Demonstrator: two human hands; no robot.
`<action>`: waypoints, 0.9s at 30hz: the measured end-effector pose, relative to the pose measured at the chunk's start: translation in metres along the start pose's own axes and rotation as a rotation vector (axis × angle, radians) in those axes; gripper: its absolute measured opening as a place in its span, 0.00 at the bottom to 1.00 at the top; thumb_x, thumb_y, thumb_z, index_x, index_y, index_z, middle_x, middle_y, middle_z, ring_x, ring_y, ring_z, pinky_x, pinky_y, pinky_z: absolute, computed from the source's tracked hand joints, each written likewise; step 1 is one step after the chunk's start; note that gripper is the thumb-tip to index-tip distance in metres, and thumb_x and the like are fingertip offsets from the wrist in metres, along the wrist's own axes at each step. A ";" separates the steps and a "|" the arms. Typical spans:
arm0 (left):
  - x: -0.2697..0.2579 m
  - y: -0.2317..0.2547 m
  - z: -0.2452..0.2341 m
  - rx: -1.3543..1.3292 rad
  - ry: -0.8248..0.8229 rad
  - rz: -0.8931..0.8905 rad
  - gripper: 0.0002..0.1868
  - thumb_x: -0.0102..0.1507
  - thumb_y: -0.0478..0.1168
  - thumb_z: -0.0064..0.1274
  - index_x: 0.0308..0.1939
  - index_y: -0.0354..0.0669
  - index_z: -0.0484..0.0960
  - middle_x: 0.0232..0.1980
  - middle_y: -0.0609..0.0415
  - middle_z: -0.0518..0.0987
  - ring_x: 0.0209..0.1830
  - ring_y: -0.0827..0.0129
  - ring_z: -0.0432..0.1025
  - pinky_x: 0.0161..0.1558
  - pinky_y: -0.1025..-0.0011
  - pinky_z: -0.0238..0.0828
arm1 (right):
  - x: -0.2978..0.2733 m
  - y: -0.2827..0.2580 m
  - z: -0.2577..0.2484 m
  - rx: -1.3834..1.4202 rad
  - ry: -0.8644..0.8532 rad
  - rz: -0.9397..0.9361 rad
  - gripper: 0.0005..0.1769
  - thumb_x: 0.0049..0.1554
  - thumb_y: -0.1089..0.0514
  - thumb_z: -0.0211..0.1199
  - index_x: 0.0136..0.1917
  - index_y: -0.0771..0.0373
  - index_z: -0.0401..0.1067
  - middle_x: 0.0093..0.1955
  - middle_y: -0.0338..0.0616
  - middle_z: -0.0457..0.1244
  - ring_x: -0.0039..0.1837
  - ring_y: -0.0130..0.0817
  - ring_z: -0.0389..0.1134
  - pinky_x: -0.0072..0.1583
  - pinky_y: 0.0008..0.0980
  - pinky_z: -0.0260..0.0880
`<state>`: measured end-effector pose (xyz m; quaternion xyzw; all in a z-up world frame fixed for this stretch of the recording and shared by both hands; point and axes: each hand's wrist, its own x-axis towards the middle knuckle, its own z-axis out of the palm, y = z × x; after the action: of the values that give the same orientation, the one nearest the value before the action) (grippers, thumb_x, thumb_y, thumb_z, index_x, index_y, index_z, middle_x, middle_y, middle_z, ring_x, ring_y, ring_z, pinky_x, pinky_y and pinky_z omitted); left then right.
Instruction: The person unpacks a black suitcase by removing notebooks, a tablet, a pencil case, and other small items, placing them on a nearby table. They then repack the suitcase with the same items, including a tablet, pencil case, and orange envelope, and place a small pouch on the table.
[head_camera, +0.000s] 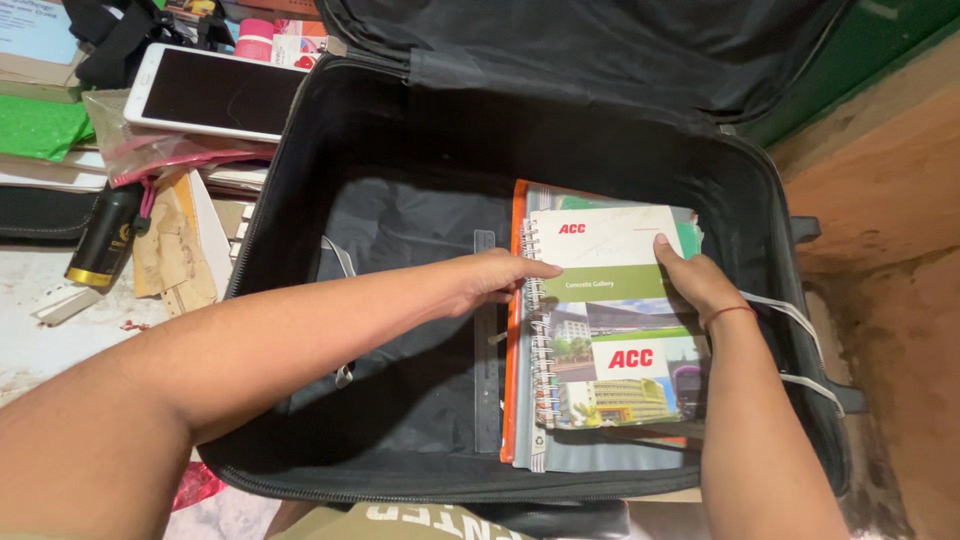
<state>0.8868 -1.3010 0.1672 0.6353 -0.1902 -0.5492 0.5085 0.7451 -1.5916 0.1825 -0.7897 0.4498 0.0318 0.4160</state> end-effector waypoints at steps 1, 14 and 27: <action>0.000 0.000 0.000 -0.016 -0.003 0.006 0.28 0.61 0.56 0.57 0.57 0.42 0.83 0.53 0.50 0.82 0.55 0.65 0.69 0.58 0.68 0.63 | -0.001 -0.001 0.000 0.028 0.006 0.022 0.49 0.59 0.27 0.54 0.64 0.79 0.70 0.62 0.66 0.67 0.64 0.53 0.68 0.65 0.44 0.64; -0.033 0.044 0.002 0.163 0.304 0.599 0.15 0.70 0.47 0.48 0.52 0.38 0.70 0.41 0.49 0.83 0.44 0.67 0.76 0.46 0.68 0.73 | -0.036 -0.042 -0.007 0.746 0.162 -0.478 0.34 0.63 0.36 0.56 0.61 0.71 0.72 0.60 0.45 0.68 0.60 0.32 0.68 0.61 0.32 0.67; -0.039 0.068 -0.034 0.464 0.335 1.079 0.26 0.67 0.44 0.53 0.64 0.37 0.64 0.52 0.41 0.81 0.53 0.50 0.79 0.51 0.59 0.75 | -0.043 -0.056 0.001 0.702 0.157 -0.884 0.43 0.65 0.29 0.55 0.76 0.66 0.60 0.75 0.42 0.57 0.75 0.31 0.56 0.75 0.35 0.54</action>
<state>0.9258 -1.2827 0.2405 0.6212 -0.5174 -0.0511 0.5864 0.7615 -1.5470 0.2355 -0.7172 0.0900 -0.3555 0.5926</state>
